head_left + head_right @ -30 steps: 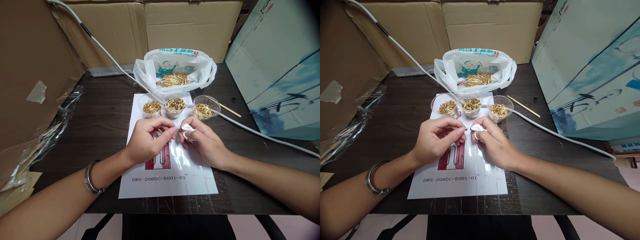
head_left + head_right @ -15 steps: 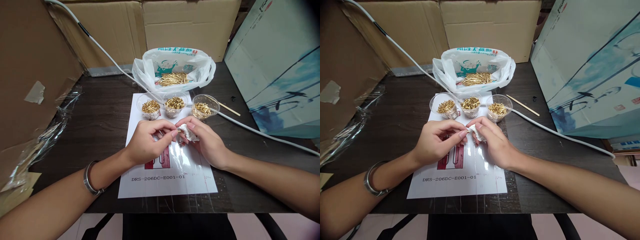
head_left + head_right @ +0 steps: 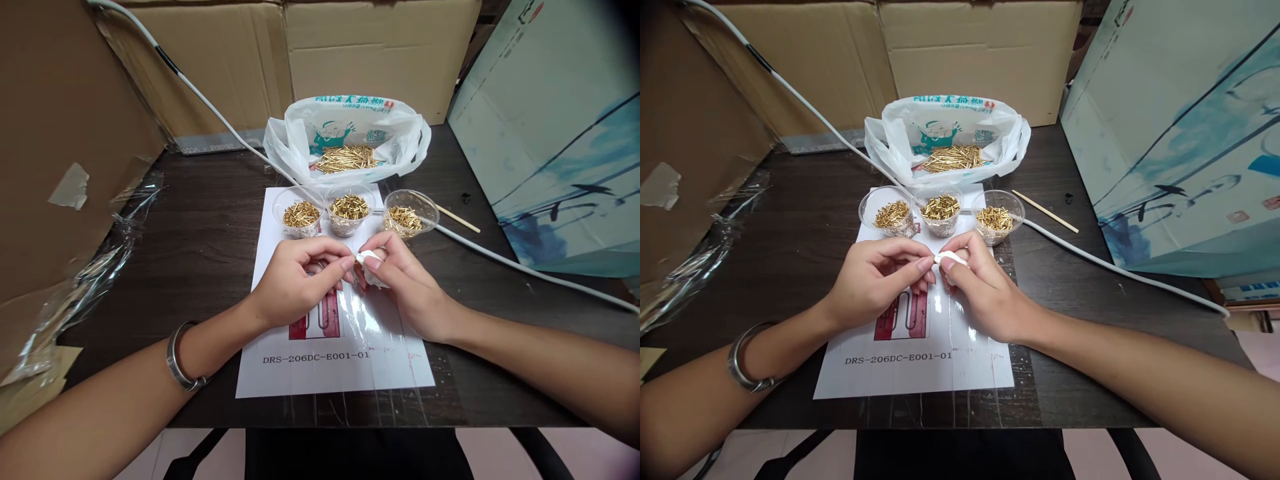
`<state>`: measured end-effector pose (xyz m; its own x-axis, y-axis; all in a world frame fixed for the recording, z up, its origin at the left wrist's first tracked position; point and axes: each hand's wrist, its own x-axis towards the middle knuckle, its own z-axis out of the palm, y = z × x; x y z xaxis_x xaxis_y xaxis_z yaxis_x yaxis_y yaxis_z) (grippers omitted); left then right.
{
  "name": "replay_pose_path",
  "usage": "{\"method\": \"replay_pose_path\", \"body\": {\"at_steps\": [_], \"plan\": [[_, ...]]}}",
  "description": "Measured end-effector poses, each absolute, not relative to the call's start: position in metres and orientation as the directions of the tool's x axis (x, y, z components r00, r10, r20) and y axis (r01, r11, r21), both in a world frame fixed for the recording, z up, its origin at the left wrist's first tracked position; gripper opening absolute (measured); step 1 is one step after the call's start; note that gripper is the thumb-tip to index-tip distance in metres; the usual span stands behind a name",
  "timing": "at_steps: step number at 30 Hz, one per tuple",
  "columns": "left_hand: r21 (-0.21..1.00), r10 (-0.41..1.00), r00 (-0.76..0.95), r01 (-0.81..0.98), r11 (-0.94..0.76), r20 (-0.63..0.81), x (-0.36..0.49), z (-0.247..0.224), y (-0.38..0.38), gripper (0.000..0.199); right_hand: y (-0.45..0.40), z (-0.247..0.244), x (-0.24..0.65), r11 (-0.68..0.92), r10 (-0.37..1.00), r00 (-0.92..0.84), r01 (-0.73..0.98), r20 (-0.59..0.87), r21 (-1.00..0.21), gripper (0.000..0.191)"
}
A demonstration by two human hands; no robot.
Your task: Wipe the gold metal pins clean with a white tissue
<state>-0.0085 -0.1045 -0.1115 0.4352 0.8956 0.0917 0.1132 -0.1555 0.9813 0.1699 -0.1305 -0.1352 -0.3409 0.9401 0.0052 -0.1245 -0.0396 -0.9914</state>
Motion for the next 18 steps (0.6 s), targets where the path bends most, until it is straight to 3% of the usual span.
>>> {"method": "replay_pose_path", "body": {"at_steps": [9, 15, 18], "plan": [[0.999, 0.899, 0.439, 0.03, -0.034, 0.018, -0.008, -0.109, -0.102, 0.008, -0.13, -0.137, 0.167, 0.022, 0.955, -0.29, -0.145, 0.064, -0.989, 0.014], [0.997, 0.912, 0.408, 0.035, -0.066, 0.046, -0.01, -0.109, -0.103, 0.009, -0.131, -0.131, 0.172, 0.023, 0.958, -0.287, 0.026, 0.015, -0.999, 0.029], [0.996, 0.915, 0.4, 0.035, -0.083, 0.062, -0.01, -0.11, -0.102, 0.009, -0.13, -0.127, 0.172, 0.076, 0.943, -0.329, 0.08, 0.046, -0.994, 0.028]]}}
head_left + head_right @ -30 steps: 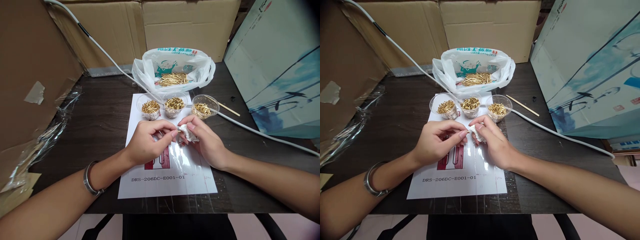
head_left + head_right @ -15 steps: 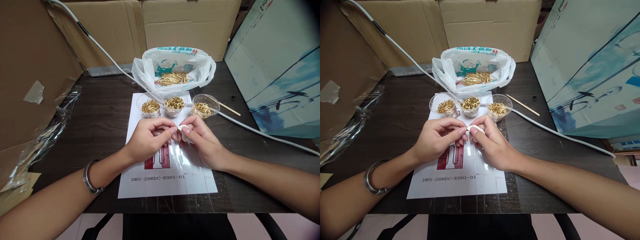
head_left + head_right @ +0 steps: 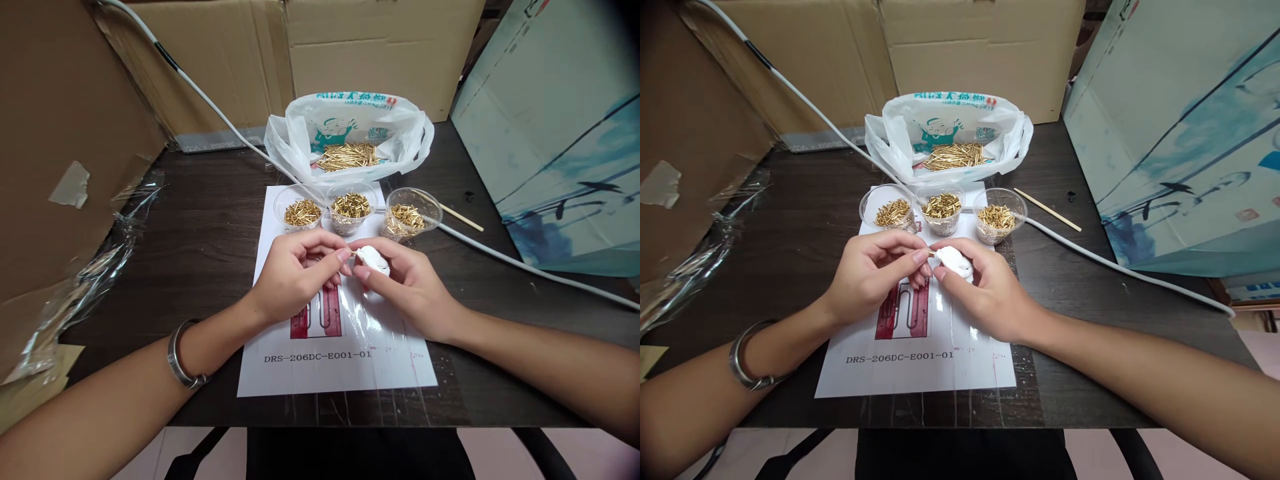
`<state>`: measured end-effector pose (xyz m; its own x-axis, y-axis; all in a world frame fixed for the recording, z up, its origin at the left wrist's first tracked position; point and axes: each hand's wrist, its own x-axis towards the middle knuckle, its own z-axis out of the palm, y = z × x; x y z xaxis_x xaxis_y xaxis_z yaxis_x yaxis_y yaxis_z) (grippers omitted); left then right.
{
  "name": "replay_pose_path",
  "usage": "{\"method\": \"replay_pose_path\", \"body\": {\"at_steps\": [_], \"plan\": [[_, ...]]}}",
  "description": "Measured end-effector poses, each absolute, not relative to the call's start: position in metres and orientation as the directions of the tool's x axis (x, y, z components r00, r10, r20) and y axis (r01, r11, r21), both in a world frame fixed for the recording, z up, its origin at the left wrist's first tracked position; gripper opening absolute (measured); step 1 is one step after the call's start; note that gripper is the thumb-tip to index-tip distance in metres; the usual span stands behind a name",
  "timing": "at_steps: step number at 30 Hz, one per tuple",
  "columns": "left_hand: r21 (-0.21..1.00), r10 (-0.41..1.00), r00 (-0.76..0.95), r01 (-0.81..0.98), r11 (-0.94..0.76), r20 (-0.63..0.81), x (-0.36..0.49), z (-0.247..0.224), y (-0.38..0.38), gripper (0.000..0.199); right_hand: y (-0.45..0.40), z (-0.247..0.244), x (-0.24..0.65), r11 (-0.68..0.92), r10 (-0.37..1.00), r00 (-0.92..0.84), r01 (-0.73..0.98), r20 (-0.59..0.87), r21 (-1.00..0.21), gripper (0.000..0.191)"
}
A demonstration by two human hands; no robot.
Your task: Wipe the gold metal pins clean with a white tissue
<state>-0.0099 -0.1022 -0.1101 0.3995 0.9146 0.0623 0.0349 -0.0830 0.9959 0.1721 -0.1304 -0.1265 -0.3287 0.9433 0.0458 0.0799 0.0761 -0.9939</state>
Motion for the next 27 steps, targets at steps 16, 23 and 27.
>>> {"method": "replay_pose_path", "body": {"at_steps": [16, 23, 27], "plan": [[0.974, 0.893, 0.427, 0.102, -0.205, 0.143, -0.009, -0.114, -0.104, 0.007, -0.134, -0.12, 0.172, 0.287, 0.935, -0.324, 0.452, 0.144, -0.844, 0.013], [0.965, 0.878, 0.459, 0.139, -0.221, 0.135, -0.011, -0.114, -0.104, 0.009, -0.133, -0.114, 0.175, 0.312, 0.912, -0.395, 0.489, 0.112, -0.815, 0.016], [0.959, 0.873, 0.472, 0.167, -0.228, 0.125, -0.011, -0.115, -0.105, 0.009, -0.131, -0.114, 0.177, 0.325, 0.902, -0.417, 0.492, 0.109, -0.807, 0.021]]}}
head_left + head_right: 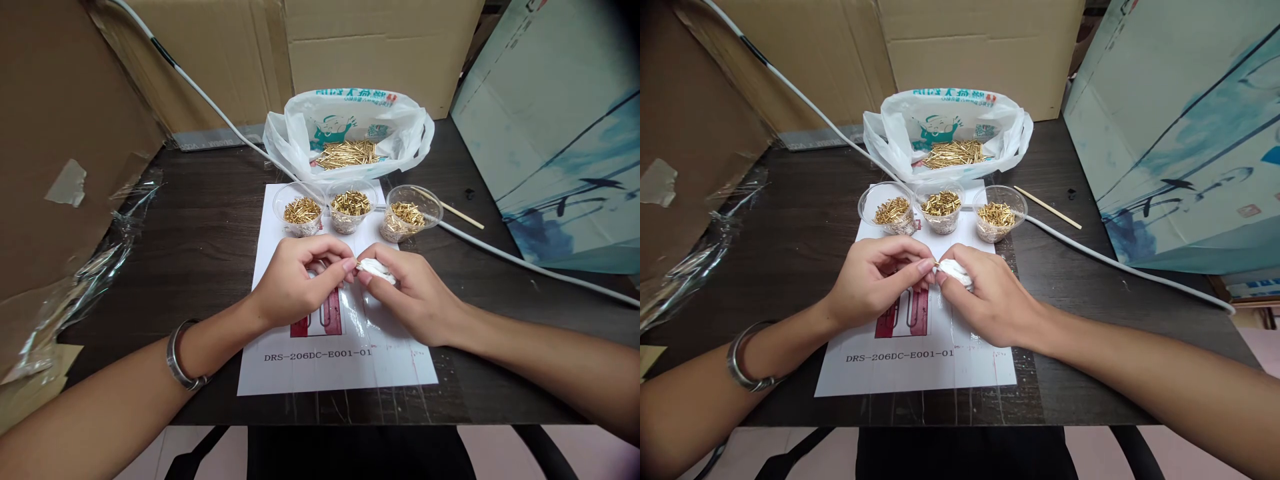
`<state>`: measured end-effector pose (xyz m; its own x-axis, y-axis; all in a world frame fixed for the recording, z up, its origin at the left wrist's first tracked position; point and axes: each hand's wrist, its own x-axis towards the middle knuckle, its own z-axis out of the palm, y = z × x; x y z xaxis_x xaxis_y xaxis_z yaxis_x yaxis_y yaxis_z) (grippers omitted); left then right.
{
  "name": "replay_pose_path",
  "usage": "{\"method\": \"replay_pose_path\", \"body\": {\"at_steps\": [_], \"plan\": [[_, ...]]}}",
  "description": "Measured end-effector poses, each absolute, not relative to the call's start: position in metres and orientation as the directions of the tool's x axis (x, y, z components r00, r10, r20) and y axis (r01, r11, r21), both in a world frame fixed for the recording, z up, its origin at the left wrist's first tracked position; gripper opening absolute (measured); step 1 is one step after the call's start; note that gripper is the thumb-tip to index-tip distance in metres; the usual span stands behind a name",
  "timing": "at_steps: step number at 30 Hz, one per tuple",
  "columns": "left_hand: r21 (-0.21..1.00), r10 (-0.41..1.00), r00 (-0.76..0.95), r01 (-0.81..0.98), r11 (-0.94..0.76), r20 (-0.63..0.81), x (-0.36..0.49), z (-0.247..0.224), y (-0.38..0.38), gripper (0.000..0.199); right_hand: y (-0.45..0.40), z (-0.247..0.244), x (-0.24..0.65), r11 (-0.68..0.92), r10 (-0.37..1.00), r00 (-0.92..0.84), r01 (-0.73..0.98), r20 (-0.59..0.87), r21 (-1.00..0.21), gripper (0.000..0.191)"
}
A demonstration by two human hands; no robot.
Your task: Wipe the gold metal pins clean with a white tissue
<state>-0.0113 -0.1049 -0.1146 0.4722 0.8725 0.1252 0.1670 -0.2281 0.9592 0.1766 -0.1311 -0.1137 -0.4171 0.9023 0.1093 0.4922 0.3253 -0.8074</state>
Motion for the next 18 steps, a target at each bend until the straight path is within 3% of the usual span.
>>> {"method": "replay_pose_path", "body": {"at_steps": [11, 18], "plan": [[0.962, 0.857, 0.502, 0.158, -0.222, 0.115, -0.0128, -0.1137, -0.1053, 0.009, -0.1291, -0.1153, 0.1831, 0.345, 0.856, -0.503, 0.377, 0.123, -0.859, 0.019], [0.967, 0.886, 0.433, 0.102, -0.234, 0.169, -0.0117, -0.1137, -0.1047, 0.007, -0.1292, -0.1225, 0.1776, 0.261, 0.913, -0.397, 0.391, 0.094, -0.883, 0.013]]}}
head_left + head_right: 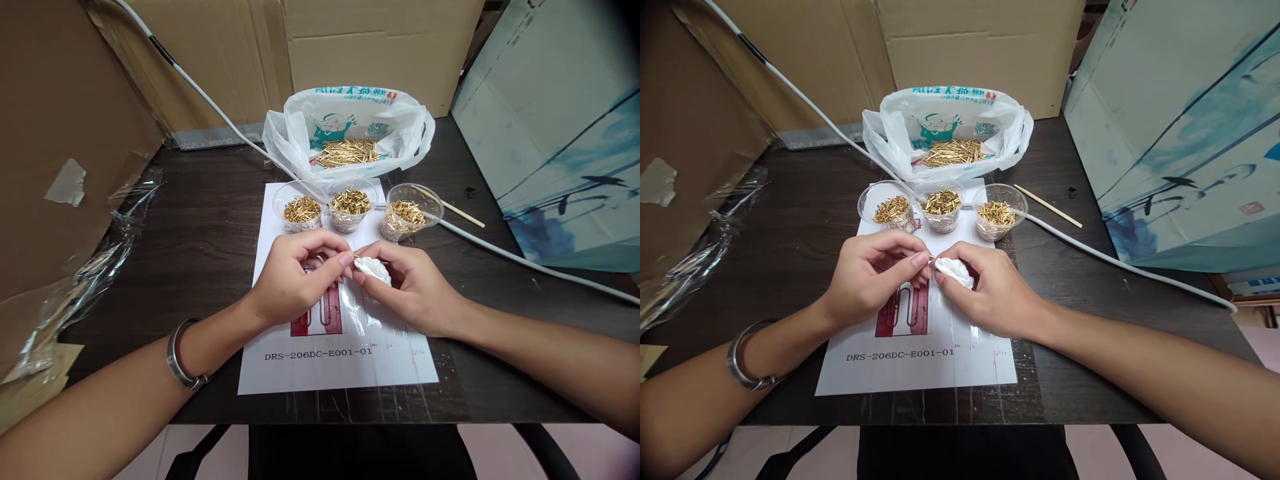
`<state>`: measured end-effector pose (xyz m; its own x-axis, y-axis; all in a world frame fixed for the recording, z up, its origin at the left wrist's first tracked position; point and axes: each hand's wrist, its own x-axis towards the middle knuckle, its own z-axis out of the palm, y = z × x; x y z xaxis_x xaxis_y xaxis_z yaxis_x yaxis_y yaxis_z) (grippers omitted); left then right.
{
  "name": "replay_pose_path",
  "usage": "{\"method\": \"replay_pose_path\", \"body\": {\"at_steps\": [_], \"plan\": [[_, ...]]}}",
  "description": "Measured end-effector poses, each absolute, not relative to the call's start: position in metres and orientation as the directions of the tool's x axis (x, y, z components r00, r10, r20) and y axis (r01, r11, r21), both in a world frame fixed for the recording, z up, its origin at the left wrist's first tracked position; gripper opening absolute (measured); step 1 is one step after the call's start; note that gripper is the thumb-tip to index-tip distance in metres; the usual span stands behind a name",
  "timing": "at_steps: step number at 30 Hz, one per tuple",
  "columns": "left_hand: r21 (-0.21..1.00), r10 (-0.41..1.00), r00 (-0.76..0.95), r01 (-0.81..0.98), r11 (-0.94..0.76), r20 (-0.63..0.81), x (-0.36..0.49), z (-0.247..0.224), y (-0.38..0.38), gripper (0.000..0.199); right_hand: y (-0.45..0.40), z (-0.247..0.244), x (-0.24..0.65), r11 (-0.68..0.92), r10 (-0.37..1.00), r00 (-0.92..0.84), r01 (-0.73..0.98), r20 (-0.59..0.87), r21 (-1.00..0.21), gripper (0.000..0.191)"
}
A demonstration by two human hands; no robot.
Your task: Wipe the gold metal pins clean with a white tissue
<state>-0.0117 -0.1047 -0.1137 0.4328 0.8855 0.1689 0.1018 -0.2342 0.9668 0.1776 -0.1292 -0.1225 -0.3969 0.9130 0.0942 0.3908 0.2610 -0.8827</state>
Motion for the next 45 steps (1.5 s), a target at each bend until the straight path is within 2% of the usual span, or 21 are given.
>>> {"method": "replay_pose_path", "body": {"at_steps": [3, 5, 7, 11, 16, 20, 23, 28, 32, 36, 42, 45], "plan": [[0.966, 0.893, 0.412, 0.094, -0.242, 0.184, -0.012, -0.112, -0.105, 0.007, -0.129, -0.125, 0.175, 0.245, 0.928, -0.35, 0.303, 0.132, -0.921, 0.016], [0.962, 0.894, 0.405, 0.1, -0.254, 0.194, -0.012, -0.111, -0.105, 0.007, -0.129, -0.124, 0.175, 0.264, 0.929, -0.337, 0.313, 0.153, -0.912, 0.02], [0.96, 0.891, 0.408, 0.098, -0.262, 0.202, -0.012, -0.11, -0.105, 0.006, -0.128, -0.121, 0.177, 0.268, 0.928, -0.343, 0.352, 0.143, -0.897, 0.015], [0.961, 0.886, 0.419, 0.097, -0.26, 0.198, -0.012, -0.11, -0.106, 0.006, -0.126, -0.119, 0.182, 0.257, 0.89, -0.449, 0.343, 0.082, -0.903, 0.021], [0.958, 0.881, 0.421, 0.085, -0.275, 0.216, -0.012, -0.11, -0.107, 0.005, -0.128, -0.119, 0.183, 0.335, 0.822, -0.546, 0.235, 0.161, -0.913, 0.014], [0.959, 0.877, 0.421, 0.053, -0.278, 0.232, -0.013, -0.109, -0.106, 0.004, -0.13, -0.117, 0.18, 0.249, 0.856, -0.508, 0.232, 0.101, -0.94, 0.017], [0.96, 0.875, 0.425, 0.045, -0.275, 0.231, -0.013, -0.108, -0.105, 0.004, -0.129, -0.116, 0.18, 0.245, 0.866, -0.489, 0.234, 0.104, -0.941, 0.016], [0.955, 0.872, 0.426, 0.054, -0.29, 0.241, -0.013, -0.109, -0.106, 0.004, -0.128, -0.122, 0.182, 0.177, 0.874, -0.469, 0.061, 0.128, -0.982, 0.034], [0.948, 0.878, 0.423, 0.115, -0.298, 0.225, -0.012, -0.111, -0.106, 0.005, -0.129, -0.129, 0.181, 0.135, 0.914, -0.401, 0.159, 0.061, -0.978, 0.03], [0.944, 0.877, 0.432, 0.145, -0.296, 0.209, -0.011, -0.111, -0.106, 0.007, -0.13, -0.132, 0.181, 0.164, 0.94, -0.33, 0.217, 0.086, -0.962, 0.017], [0.935, 0.865, 0.455, 0.163, -0.315, 0.212, -0.01, -0.112, -0.107, 0.007, -0.131, -0.128, 0.181, 0.167, 0.929, -0.364, 0.26, 0.064, -0.951, 0.015], [0.938, 0.868, 0.448, 0.151, -0.312, 0.216, -0.01, -0.112, -0.108, 0.007, -0.131, -0.126, 0.177, 0.124, 0.917, -0.398, 0.203, 0.034, -0.971, 0.017]]}}
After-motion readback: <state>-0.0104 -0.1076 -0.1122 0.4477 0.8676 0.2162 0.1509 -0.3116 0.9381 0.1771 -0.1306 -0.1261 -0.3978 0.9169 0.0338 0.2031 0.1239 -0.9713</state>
